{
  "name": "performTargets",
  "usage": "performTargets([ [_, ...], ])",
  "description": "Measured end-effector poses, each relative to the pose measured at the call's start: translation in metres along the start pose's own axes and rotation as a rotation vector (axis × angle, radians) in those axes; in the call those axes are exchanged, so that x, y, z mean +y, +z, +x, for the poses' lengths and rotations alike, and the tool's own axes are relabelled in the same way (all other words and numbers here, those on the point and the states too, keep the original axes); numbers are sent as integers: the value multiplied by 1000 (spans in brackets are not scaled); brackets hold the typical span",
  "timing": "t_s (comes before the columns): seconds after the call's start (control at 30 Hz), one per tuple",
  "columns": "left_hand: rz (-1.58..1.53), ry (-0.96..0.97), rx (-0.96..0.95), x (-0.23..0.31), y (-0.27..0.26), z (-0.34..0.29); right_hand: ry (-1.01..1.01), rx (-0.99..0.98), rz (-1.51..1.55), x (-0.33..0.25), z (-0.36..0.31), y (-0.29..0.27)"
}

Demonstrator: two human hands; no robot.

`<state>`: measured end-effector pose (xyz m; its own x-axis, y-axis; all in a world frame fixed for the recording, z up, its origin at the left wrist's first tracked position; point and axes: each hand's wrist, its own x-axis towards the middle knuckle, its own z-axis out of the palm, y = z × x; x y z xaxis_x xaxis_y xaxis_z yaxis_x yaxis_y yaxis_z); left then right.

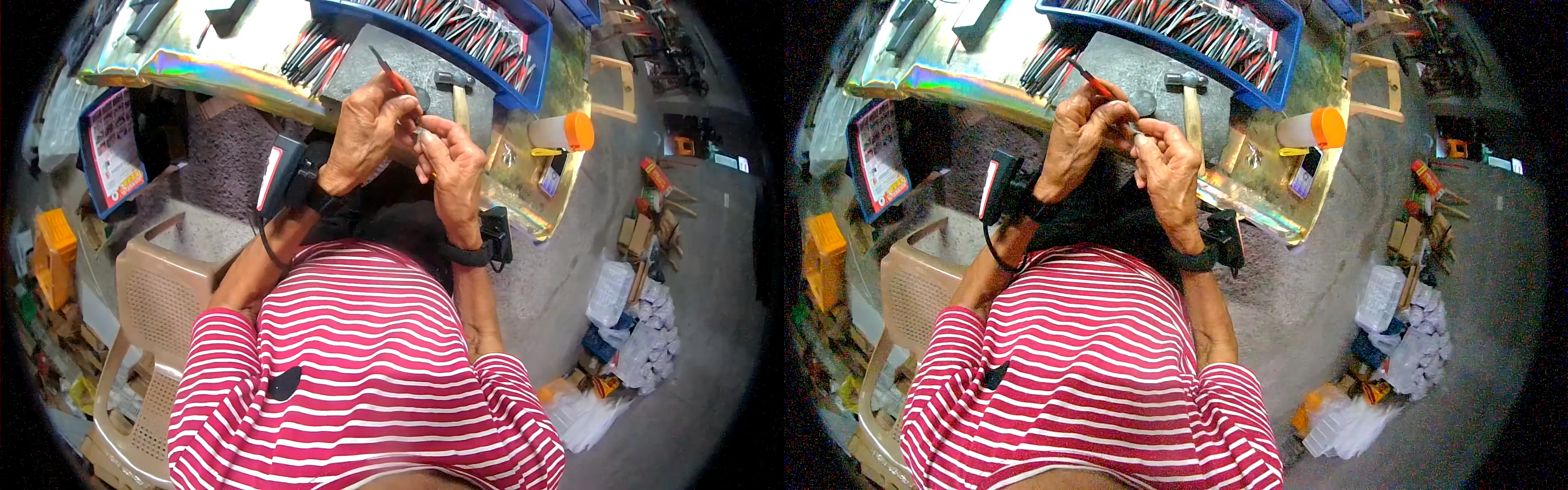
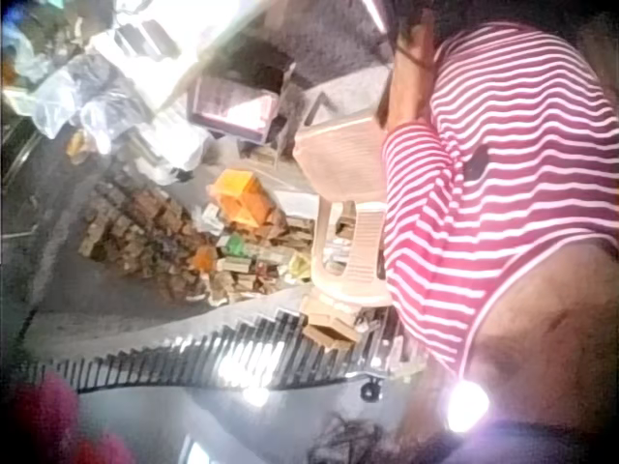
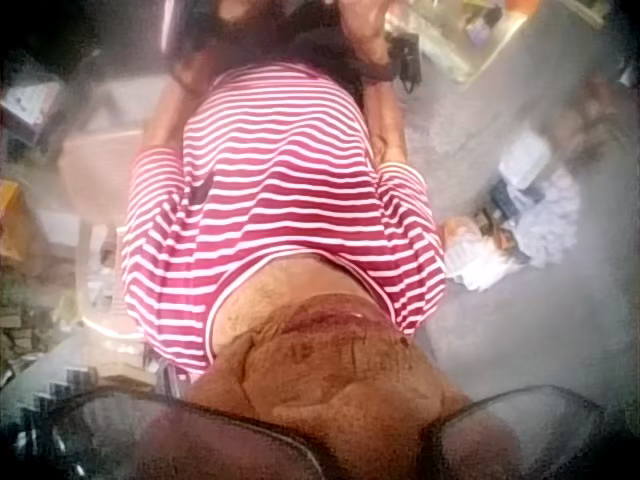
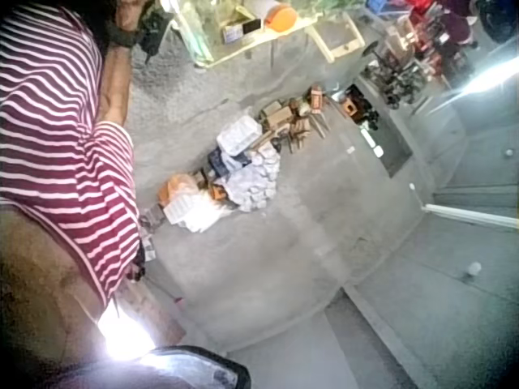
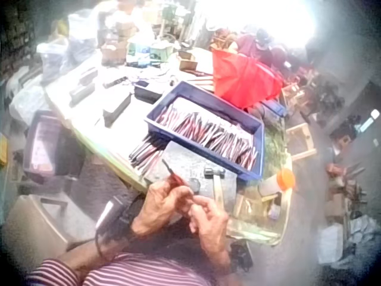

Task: The person positions metal pins on a block and hammers them one at a time using a small hammer.

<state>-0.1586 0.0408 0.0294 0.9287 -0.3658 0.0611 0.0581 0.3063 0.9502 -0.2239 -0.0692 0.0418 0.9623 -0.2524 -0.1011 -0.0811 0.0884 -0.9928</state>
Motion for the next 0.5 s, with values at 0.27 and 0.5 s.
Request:
performTargets([
  [0.27, -4, 11, 63, -1, -7, 11, 8, 68, 10, 8, -2, -19],
  [0.5, -7, 48, 72, -6, -12, 16, -100, 275, -675, 23, 3, -54],
])
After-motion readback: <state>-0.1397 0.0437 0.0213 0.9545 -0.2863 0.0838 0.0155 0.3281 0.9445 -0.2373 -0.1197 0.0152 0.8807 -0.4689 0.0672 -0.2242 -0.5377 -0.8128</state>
